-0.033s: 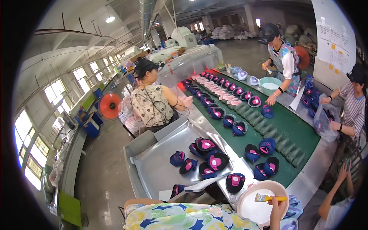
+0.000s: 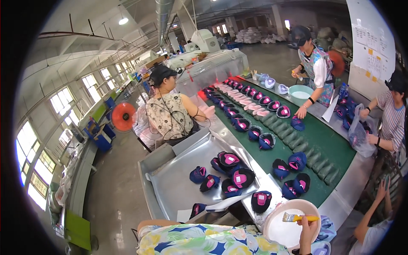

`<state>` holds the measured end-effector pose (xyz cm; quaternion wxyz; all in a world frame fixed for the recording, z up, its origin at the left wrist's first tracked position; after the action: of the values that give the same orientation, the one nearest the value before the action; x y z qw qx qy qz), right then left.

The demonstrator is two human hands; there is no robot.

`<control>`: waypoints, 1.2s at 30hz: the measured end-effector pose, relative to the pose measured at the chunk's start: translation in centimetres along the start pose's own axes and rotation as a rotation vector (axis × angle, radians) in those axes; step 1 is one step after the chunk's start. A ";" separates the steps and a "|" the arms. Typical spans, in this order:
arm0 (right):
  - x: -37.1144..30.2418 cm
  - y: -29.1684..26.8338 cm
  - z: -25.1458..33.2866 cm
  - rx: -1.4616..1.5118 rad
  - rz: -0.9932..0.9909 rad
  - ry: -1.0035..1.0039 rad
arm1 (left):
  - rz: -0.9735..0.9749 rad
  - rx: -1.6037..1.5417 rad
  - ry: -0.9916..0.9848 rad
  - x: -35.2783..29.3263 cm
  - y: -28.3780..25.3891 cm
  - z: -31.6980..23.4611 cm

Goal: Applying glue to the inner surface of shoe uppers using a brush on a production line.

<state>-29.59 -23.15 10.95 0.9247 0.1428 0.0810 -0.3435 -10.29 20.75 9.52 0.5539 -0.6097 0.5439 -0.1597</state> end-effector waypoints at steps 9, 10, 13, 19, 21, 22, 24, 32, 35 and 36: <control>0.9 3.7 1.8 0.087 0.173 -0.003 | -0.040 0.112 -0.113 -0.8 -1.4 -2.7; 1.2 3.3 1.4 0.051 0.147 -0.019 | -0.028 0.127 -0.106 0.1 -2.0 -2.5; 1.2 1.7 -0.2 0.007 0.063 -0.019 | 0.103 0.161 -0.033 2.2 -1.8 -2.0; -1.3 -3.2 -5.7 0.092 -0.242 0.114 | 0.135 0.068 0.031 11.5 -3.0 1.3; -2.3 -4.7 -8.8 0.106 -0.360 0.217 | -0.160 -0.075 0.148 19.4 -5.9 2.3; -3.2 -5.0 -9.6 0.103 -0.414 0.245 | -0.200 -0.060 0.194 23.4 -6.2 3.1; -5.2 -5.7 -11.6 0.101 -0.493 0.278 | -0.331 0.015 0.323 30.4 -8.3 1.9; -7.0 -3.3 -12.7 0.047 -0.678 0.393 | -0.345 0.302 0.232 48.6 -6.4 6.9; -5.4 -2.4 -13.3 -0.004 -0.651 0.414 | -0.078 0.323 -0.011 50.9 -4.7 7.0; -4.7 -2.0 -12.8 -0.017 -0.673 0.429 | -0.111 0.339 0.016 51.0 -4.8 8.8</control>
<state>-35.09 -17.64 -0.38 0.7239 0.1692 0.3174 -0.5888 17.27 -18.72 -10.12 0.6349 -0.5354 0.4789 -0.2844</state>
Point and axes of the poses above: each hand's wrist, its own x-axis towards the middle knuckle, its own y-axis out of the palm, z = x × y, the point moved 5 cm from there along x, towards the middle knuckle, and after that the axes turned 10 degrees about y, right-handed, at the moved point
